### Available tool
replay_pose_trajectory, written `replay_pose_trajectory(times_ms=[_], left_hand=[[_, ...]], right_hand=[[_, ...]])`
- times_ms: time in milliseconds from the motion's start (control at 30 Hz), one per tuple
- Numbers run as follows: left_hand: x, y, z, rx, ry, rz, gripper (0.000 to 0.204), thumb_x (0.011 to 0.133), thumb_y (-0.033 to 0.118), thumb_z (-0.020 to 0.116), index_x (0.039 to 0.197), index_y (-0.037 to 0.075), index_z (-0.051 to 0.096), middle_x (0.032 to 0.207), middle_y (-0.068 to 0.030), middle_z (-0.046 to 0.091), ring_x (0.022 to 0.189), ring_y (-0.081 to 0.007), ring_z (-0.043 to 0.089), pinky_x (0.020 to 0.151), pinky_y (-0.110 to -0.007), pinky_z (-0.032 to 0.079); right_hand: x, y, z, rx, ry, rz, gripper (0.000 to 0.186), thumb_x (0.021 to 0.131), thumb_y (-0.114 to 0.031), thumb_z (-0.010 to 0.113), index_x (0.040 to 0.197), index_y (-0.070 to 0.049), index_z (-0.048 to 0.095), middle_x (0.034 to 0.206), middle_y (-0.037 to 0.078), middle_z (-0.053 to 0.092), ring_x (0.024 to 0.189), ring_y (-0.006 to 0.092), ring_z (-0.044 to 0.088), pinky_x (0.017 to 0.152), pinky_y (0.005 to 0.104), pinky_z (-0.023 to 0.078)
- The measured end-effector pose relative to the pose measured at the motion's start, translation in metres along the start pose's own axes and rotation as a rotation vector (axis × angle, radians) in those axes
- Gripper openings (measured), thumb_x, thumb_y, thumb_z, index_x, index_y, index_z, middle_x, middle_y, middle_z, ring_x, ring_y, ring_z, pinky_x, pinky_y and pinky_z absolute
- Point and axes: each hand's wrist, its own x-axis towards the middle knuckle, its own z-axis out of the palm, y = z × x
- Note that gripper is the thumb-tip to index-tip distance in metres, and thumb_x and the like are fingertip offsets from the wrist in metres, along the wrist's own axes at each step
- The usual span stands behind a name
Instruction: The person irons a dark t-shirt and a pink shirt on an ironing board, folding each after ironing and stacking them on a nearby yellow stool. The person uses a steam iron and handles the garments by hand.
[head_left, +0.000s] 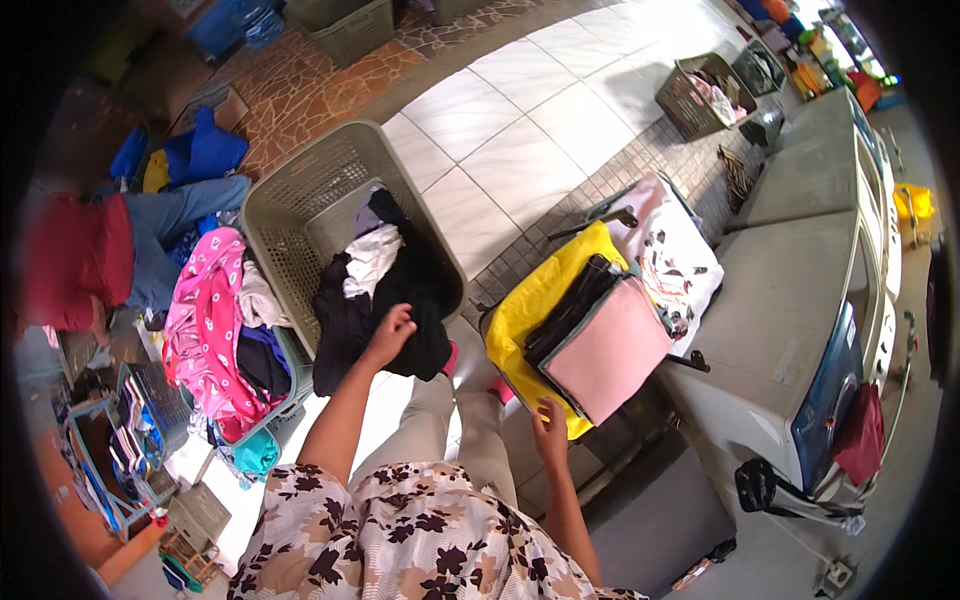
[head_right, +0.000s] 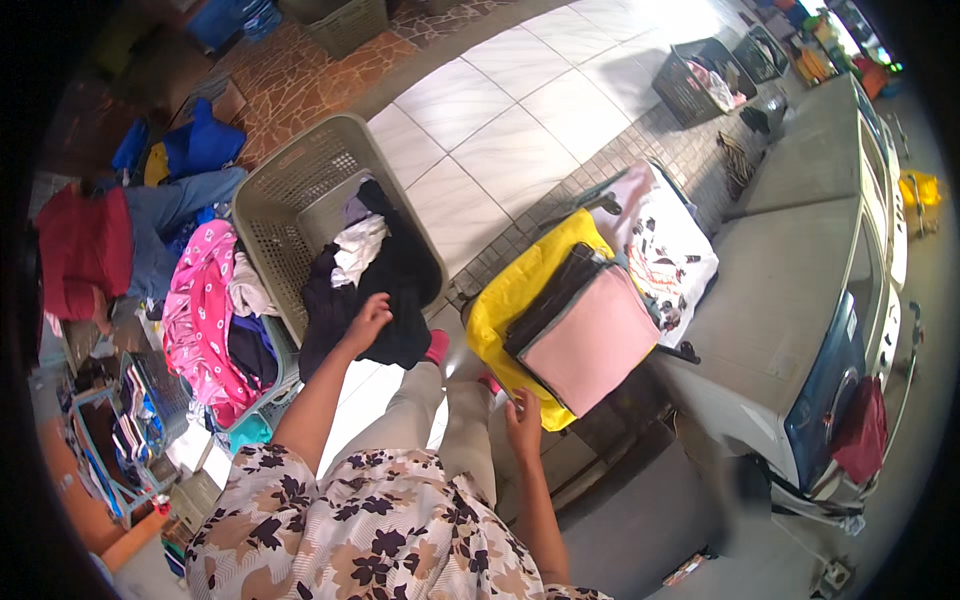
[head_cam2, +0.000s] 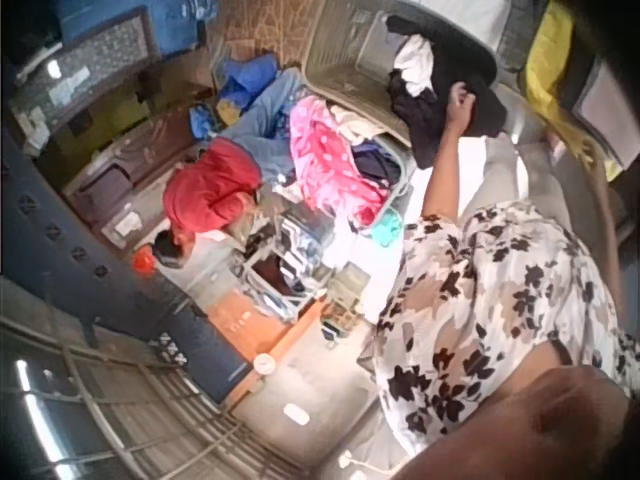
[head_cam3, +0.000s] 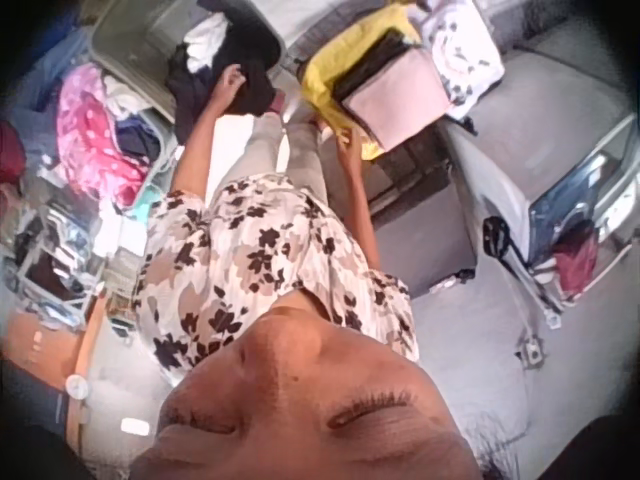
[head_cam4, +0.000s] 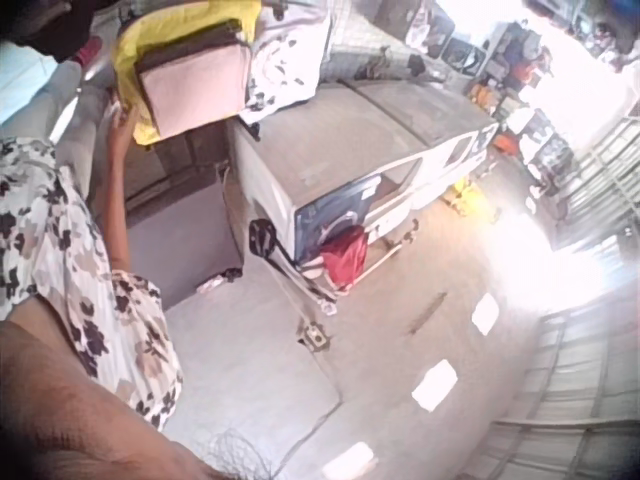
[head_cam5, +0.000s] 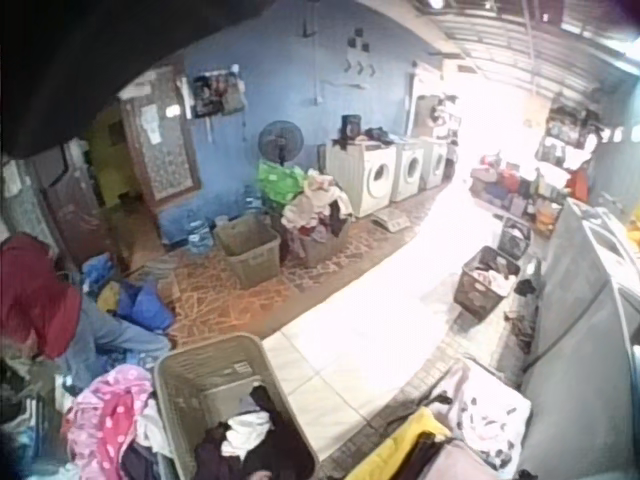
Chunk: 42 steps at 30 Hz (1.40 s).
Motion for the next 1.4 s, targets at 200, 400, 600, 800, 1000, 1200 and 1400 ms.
replay_pose_trajectory(times_ms=[200,400,600,800,1000,1200,1400], left_hand=[[-0.058,-0.058,-0.072,1.125,-0.067,-0.708,0.069,0.082,0.036,0.063,0.14,0.01,0.037,0.15,-0.0119,0.03,0.14,-0.0305,0.027,0.106,-0.054,0.032],[-0.069,-0.012,-0.12,0.559,-0.059,-0.534,0.047,0.077,0.027,0.06,0.116,0.004,0.055,0.125,-0.0192,0.057,0.115,-0.0364,0.055,0.096,-0.042,0.046],[-0.106,0.18,-0.191,-0.096,-0.831,0.042,0.058,0.073,0.013,0.057,0.129,-0.001,0.053,0.124,-0.012,0.058,0.115,-0.0186,0.052,0.1,-0.03,0.038],[-0.123,0.237,-0.134,-0.592,-1.417,0.235,0.059,0.08,0.015,0.061,0.134,-0.006,0.047,0.14,-0.0167,0.047,0.133,-0.0256,0.04,0.113,-0.04,0.025],[-0.104,0.291,-0.106,-0.459,-1.558,0.529,0.063,0.076,0.008,0.059,0.137,-0.003,0.044,0.142,-0.0161,0.045,0.134,-0.0247,0.038,0.113,-0.038,0.024],[-0.128,0.394,-0.02,-0.223,-1.902,0.77,0.04,0.066,0.002,0.056,0.105,-0.007,0.054,0.122,-0.0196,0.053,0.112,-0.0319,0.052,0.098,-0.039,0.038],[-0.237,0.437,0.092,-0.349,-1.996,1.056,0.022,0.064,-0.013,0.059,0.081,0.001,0.055,0.104,-0.0136,0.061,0.101,-0.031,0.055,0.088,-0.039,0.041]], right_hand=[[0.006,-0.049,0.046,-0.038,-0.252,0.04,0.026,0.093,-0.012,0.06,0.117,-0.004,0.056,0.118,0.01,0.056,0.108,0.0215,0.059,0.086,0.0327,0.052],[0.014,-0.076,0.059,-0.095,-0.485,0.145,0.034,0.095,-0.026,0.06,0.122,-0.006,0.054,0.115,0.012,0.059,0.107,0.0231,0.06,0.086,0.0372,0.051],[0.029,-0.148,0.11,0.507,-0.728,0.749,0.066,0.098,-0.041,0.049,0.148,-0.012,0.018,0.141,0.022,0.041,0.123,0.0284,0.05,0.102,0.0434,0.041],[0.002,-0.198,0.118,0.508,-0.702,-0.001,0.058,0.098,-0.036,0.048,0.144,-0.008,0.028,0.14,0.02,0.043,0.122,0.0281,0.051,0.103,0.0401,0.041],[-0.047,-0.27,0.024,0.666,-0.222,-0.275,0.051,0.098,-0.03,0.047,0.141,-0.005,0.035,0.137,0.018,0.047,0.119,0.0271,0.053,0.102,0.0378,0.043],[-0.172,-0.292,-0.13,0.695,0.745,-0.574,0.045,0.098,-0.024,0.047,0.137,-0.002,0.042,0.134,0.016,0.051,0.116,0.0261,0.056,0.101,0.0355,0.045],[-0.371,-0.181,-0.189,0.908,1.37,-0.652,0.049,0.098,-0.024,0.049,0.139,0.002,0.041,0.134,0.016,0.052,0.118,0.0245,0.056,0.104,0.0356,0.044]])
